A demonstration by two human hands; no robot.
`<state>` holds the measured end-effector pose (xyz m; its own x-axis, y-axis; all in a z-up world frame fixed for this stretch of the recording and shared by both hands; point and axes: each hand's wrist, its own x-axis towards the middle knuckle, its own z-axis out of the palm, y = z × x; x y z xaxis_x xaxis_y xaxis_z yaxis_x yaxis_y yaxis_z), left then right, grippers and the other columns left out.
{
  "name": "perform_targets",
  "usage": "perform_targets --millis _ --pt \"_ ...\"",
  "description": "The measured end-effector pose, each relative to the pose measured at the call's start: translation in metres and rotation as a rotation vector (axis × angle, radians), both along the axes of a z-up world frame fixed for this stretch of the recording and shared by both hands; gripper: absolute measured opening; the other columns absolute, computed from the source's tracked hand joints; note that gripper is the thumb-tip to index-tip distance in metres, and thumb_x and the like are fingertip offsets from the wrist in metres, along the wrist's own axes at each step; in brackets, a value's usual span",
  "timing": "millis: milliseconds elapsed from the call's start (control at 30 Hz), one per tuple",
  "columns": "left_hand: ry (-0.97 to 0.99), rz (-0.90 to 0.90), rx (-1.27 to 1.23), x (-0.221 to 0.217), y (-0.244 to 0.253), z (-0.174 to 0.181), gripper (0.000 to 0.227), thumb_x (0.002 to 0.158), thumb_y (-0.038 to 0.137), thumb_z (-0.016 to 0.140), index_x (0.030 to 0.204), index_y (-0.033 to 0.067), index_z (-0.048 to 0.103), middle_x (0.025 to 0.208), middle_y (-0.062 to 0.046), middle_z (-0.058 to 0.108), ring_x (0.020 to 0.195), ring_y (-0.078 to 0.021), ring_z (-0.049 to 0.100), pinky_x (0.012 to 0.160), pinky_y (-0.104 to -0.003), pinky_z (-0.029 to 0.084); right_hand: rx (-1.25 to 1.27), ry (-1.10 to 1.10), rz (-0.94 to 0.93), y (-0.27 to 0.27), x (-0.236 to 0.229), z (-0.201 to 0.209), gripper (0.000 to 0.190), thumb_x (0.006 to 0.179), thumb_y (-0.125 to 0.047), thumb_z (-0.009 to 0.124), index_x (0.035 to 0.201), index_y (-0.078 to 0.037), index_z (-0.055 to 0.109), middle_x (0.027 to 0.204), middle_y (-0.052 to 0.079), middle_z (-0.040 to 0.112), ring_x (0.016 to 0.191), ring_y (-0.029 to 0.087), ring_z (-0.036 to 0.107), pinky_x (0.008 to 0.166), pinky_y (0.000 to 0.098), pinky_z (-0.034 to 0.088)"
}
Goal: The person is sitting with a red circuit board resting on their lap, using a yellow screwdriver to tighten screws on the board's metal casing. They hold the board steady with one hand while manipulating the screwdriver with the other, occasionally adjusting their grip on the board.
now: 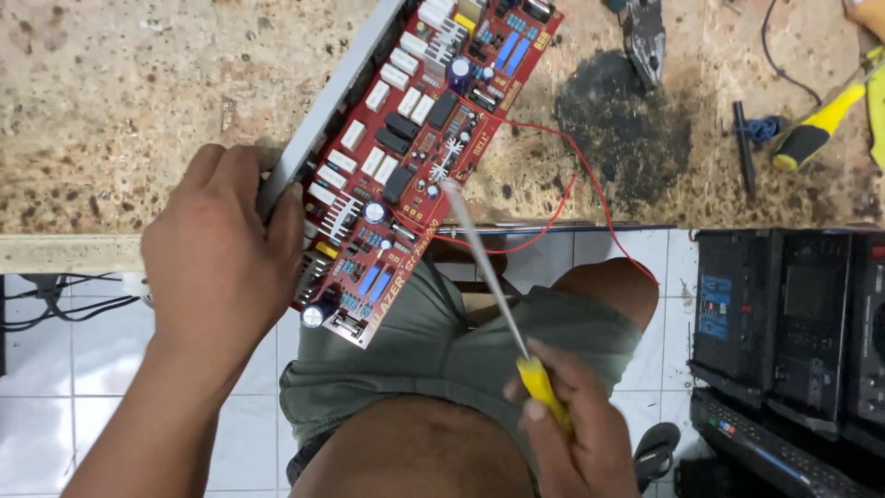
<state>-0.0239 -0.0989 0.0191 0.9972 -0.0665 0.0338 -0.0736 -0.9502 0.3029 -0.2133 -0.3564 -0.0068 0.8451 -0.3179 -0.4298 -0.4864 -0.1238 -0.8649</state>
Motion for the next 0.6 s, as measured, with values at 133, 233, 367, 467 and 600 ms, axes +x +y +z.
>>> perform_targets --millis 133,233,367,467,600 --pt "-0.054 0.011 0.042 -0.001 -0.007 -0.006 0.017 0.094 0.016 0.061 0.109 0.0083 0.065 0.102 -0.013 0.063 0.084 -0.0437 0.062 0.052 -0.059 0.045 -0.532 -0.382 0.359 -0.012 0.032 -0.006 0.038 0.094 -0.019 0.066 0.131 -0.011 0.068 0.125 0.005 0.077 0.101 0.017 0.076 0.089 0.0292 0.056" --pt "-0.108 0.007 0.031 -0.001 -0.007 -0.011 0.019 0.1 0.023 0.068 0.112 0.0078 0.066 0.104 -0.012 0.064 0.083 -0.0434 0.063 0.049 -0.059 0.044 -0.614 -0.469 0.446 -0.017 0.053 -0.009 0.036 0.098 -0.02 0.064 0.133 -0.013 0.067 0.117 0.005 0.077 0.099 0.019 0.075 0.085 0.0303 0.056" --pt "-0.116 0.009 0.031 -0.003 -0.006 -0.014 0.015 0.104 0.022 0.065 0.108 0.0084 0.064 0.101 -0.008 0.06 0.079 -0.0381 0.062 0.042 -0.053 0.038 -0.713 -0.493 0.504 -0.023 0.073 -0.019 0.034 0.095 -0.019 0.068 0.129 -0.015 0.071 0.109 0.004 0.078 0.097 0.023 0.073 0.083 0.0367 0.055" --pt "-0.151 -0.001 0.033 -0.003 -0.005 -0.016 0.017 0.105 0.025 0.067 0.111 0.0088 0.067 0.102 -0.008 0.061 0.079 -0.0395 0.063 0.044 -0.054 0.04 -0.681 -0.56 0.539 -0.021 0.088 -0.014 0.034 0.095 -0.014 0.069 0.129 -0.012 0.07 0.105 0.006 0.077 0.088 0.023 0.072 0.078 0.0341 0.053" --pt "-0.182 -0.011 0.055 -0.003 -0.005 -0.015 0.018 0.107 0.026 0.067 0.114 0.0093 0.07 0.1 -0.007 0.061 0.07 -0.0365 0.062 0.042 -0.051 0.039 -0.661 -0.619 0.573 -0.019 0.097 -0.012 0.03 0.097 -0.011 0.067 0.127 -0.009 0.071 0.109 0.006 0.078 0.092 0.021 0.072 0.079 0.0336 0.055"
